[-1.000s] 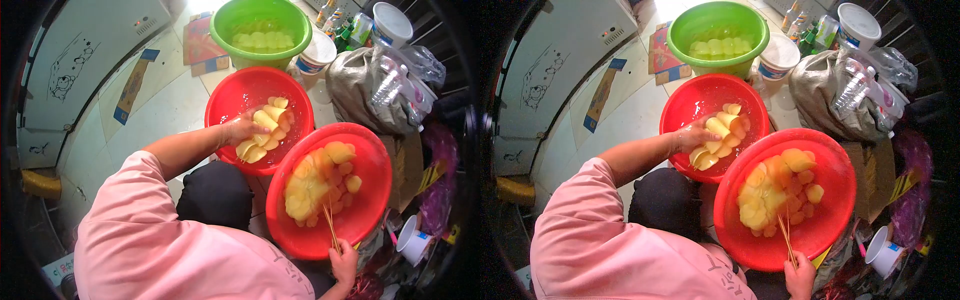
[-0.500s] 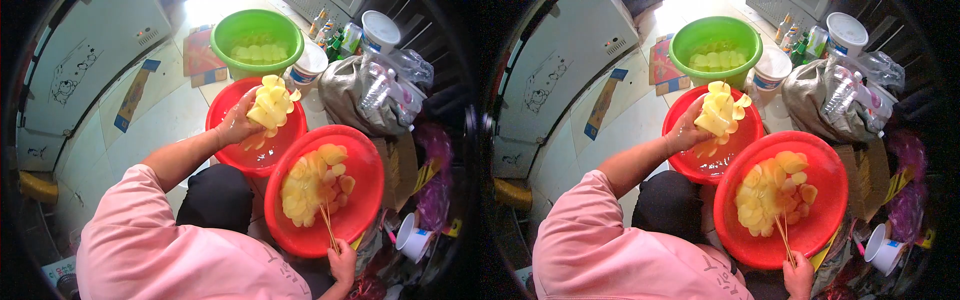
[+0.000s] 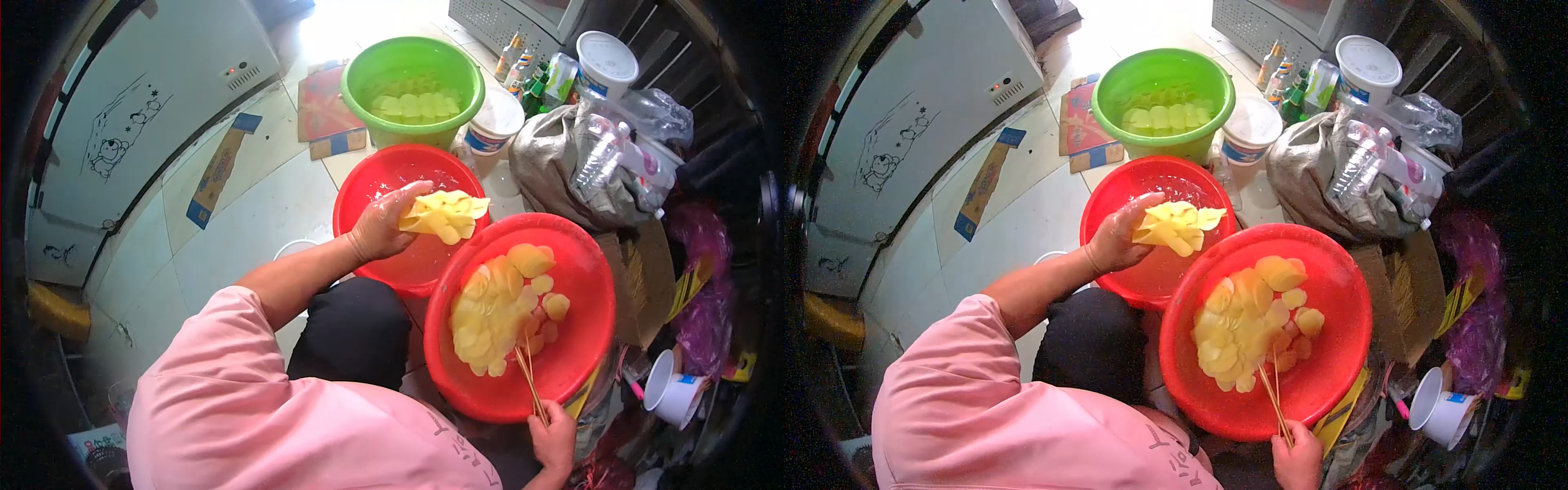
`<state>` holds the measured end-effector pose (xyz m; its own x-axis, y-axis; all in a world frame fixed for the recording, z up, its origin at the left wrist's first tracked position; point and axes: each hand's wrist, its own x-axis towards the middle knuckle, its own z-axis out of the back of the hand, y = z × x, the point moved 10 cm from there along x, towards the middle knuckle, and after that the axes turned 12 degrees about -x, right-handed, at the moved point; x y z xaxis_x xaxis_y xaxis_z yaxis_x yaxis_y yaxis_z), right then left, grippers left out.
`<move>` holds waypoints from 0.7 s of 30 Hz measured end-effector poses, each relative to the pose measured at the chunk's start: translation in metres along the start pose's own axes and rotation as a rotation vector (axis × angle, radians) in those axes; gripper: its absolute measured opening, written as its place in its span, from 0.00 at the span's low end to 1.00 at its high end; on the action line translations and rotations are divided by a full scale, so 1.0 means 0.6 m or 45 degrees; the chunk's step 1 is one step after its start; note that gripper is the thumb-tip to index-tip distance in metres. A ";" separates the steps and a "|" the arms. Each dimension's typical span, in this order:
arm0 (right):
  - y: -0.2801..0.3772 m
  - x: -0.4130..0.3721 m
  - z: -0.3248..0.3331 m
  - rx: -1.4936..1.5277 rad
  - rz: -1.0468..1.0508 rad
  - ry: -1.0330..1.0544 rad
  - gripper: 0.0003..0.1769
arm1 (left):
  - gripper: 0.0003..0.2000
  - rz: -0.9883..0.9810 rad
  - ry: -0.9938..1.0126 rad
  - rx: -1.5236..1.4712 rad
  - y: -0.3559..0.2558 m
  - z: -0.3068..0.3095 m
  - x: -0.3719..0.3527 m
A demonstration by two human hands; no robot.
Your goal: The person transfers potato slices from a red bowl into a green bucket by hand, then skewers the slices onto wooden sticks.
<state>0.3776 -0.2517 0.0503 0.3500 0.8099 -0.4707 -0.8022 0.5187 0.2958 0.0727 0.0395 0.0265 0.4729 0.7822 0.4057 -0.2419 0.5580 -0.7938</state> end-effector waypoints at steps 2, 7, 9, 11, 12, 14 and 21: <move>0.001 0.002 0.002 0.006 -0.005 -0.002 0.12 | 0.31 -0.021 -0.020 0.050 0.002 0.003 -0.004; -0.002 0.005 -0.003 0.032 0.016 0.009 0.13 | 0.31 0.074 0.030 -0.054 0.015 -0.008 -0.009; 0.002 0.006 -0.001 0.053 0.020 -0.002 0.13 | 0.33 0.159 0.026 -0.158 0.045 -0.015 -0.014; -0.003 0.005 -0.006 0.076 0.011 0.005 0.13 | 0.35 0.343 0.015 -0.124 0.050 -0.005 -0.018; -0.004 0.006 -0.011 0.059 0.029 0.017 0.13 | 0.35 0.344 0.012 -0.123 0.046 0.003 -0.010; 0.004 0.012 -0.004 0.037 0.053 0.024 0.13 | 0.36 0.020 -0.128 -0.037 0.010 0.046 0.028; 0.017 0.024 -0.008 -0.129 -0.007 0.208 0.16 | 0.36 0.076 -0.186 0.368 0.054 0.197 0.267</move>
<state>0.3721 -0.2364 0.0424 0.2778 0.7475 -0.6033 -0.8479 0.4860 0.2118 0.0406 0.2153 0.1193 0.3292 0.8355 0.4399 -0.5055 0.5494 -0.6653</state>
